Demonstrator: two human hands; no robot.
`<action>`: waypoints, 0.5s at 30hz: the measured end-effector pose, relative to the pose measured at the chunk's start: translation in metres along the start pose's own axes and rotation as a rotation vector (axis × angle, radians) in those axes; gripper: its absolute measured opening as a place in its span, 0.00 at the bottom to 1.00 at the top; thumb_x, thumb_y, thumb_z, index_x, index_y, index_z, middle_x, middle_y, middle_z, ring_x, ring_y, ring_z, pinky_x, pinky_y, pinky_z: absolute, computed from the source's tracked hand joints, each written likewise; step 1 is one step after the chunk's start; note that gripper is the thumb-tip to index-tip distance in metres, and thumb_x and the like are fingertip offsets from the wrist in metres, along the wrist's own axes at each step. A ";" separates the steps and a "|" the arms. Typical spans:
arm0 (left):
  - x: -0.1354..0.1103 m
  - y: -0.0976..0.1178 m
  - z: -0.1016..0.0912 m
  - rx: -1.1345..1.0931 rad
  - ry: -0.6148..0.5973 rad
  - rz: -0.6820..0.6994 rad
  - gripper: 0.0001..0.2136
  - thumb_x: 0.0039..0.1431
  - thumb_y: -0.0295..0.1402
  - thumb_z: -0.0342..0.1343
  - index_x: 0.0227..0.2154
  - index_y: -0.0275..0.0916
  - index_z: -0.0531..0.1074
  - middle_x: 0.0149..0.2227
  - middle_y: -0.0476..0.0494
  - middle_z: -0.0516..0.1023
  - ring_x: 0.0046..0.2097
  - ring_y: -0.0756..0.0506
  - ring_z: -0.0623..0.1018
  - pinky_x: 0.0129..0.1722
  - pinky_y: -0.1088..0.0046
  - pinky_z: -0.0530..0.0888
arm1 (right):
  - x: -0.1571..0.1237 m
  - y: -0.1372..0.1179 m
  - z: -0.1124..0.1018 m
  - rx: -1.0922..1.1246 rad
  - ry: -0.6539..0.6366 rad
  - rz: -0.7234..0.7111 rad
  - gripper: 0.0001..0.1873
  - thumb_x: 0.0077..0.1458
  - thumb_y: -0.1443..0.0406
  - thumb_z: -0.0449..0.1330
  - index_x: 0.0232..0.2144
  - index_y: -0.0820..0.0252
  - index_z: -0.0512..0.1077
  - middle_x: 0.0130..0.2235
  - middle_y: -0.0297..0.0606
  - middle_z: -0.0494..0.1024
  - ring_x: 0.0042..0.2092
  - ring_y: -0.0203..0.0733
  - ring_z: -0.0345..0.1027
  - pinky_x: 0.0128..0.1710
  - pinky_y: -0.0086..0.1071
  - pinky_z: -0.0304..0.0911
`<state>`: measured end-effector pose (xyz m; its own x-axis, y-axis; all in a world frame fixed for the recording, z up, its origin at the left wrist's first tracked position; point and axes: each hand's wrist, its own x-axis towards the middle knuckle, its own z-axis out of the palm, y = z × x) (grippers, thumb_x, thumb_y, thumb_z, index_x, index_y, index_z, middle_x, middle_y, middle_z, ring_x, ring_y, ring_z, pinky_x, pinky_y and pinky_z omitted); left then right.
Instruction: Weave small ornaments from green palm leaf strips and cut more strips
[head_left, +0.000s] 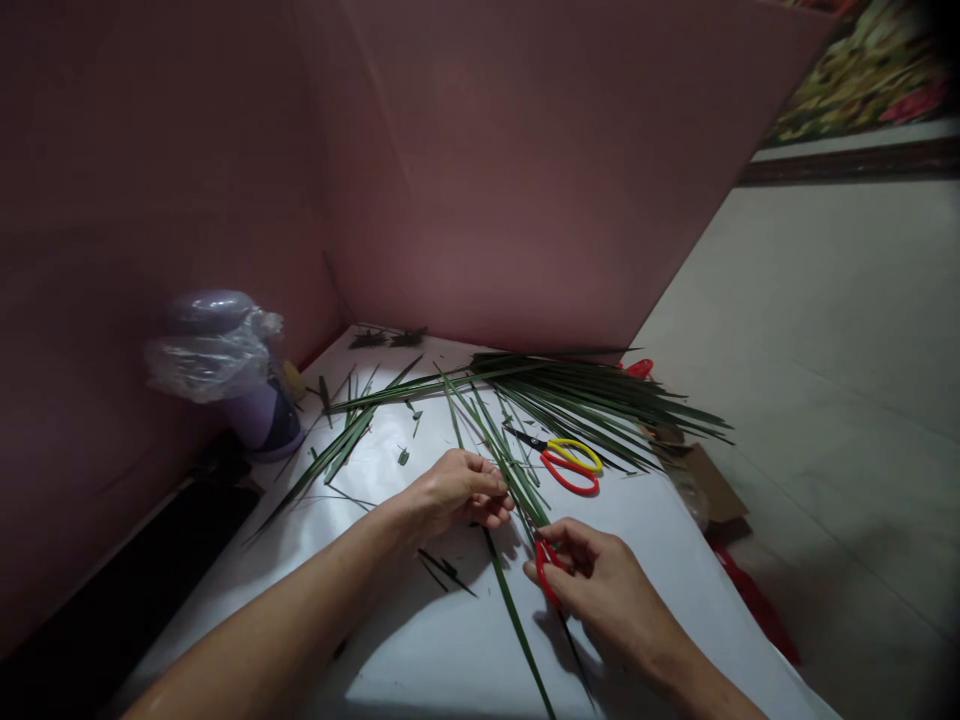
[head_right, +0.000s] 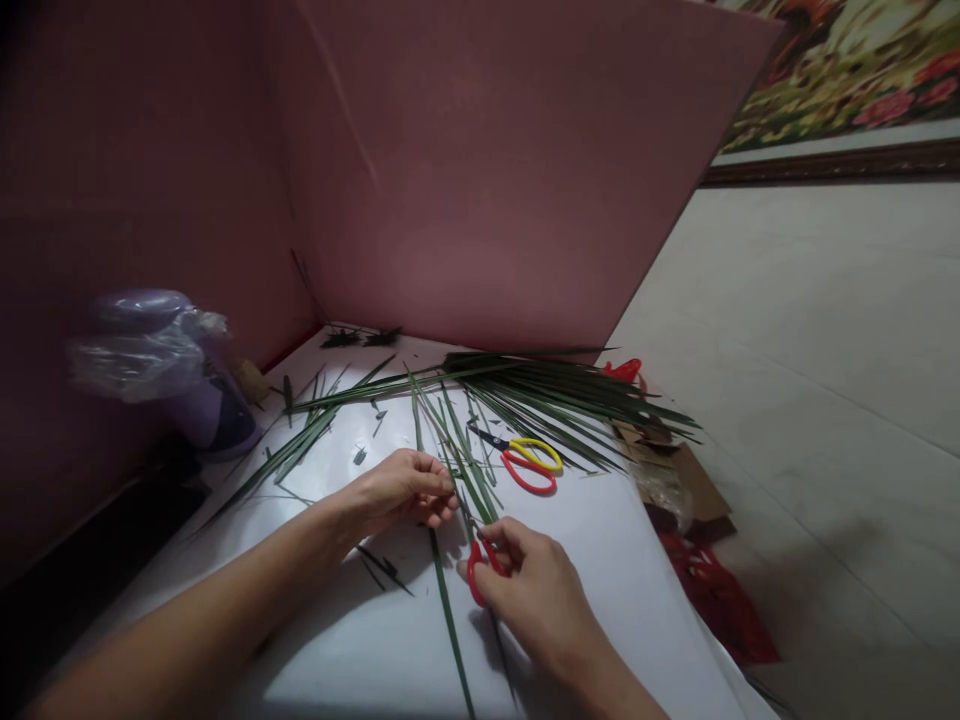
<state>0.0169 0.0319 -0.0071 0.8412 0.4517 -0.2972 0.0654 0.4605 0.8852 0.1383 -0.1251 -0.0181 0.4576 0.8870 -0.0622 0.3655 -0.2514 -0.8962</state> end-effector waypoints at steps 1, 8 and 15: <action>0.000 0.000 0.000 -0.002 0.001 0.000 0.07 0.41 0.27 0.60 0.21 0.30 0.67 0.23 0.40 0.75 0.23 0.50 0.74 0.22 0.77 0.71 | 0.000 0.001 0.000 -0.015 -0.007 -0.007 0.08 0.40 0.64 0.61 0.27 0.59 0.73 0.18 0.29 0.67 0.21 0.33 0.58 0.19 0.26 0.54; 0.001 0.000 0.000 -0.043 0.003 -0.015 0.07 0.42 0.26 0.61 0.22 0.30 0.67 0.24 0.38 0.75 0.24 0.49 0.75 0.24 0.77 0.72 | -0.002 0.003 0.000 -0.103 -0.033 -0.015 0.09 0.45 0.64 0.58 0.32 0.57 0.73 0.21 0.29 0.69 0.23 0.34 0.61 0.23 0.27 0.57; 0.000 0.000 0.001 -0.064 0.018 -0.024 0.06 0.44 0.25 0.59 0.22 0.30 0.66 0.22 0.40 0.74 0.23 0.50 0.75 0.23 0.79 0.71 | -0.005 -0.006 0.001 -0.065 0.014 -0.033 0.08 0.43 0.64 0.58 0.29 0.58 0.75 0.19 0.31 0.71 0.23 0.36 0.63 0.22 0.27 0.57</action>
<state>0.0174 0.0313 -0.0064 0.8298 0.4534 -0.3253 0.0508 0.5191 0.8532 0.1333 -0.1281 -0.0129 0.4555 0.8899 -0.0262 0.4325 -0.2469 -0.8672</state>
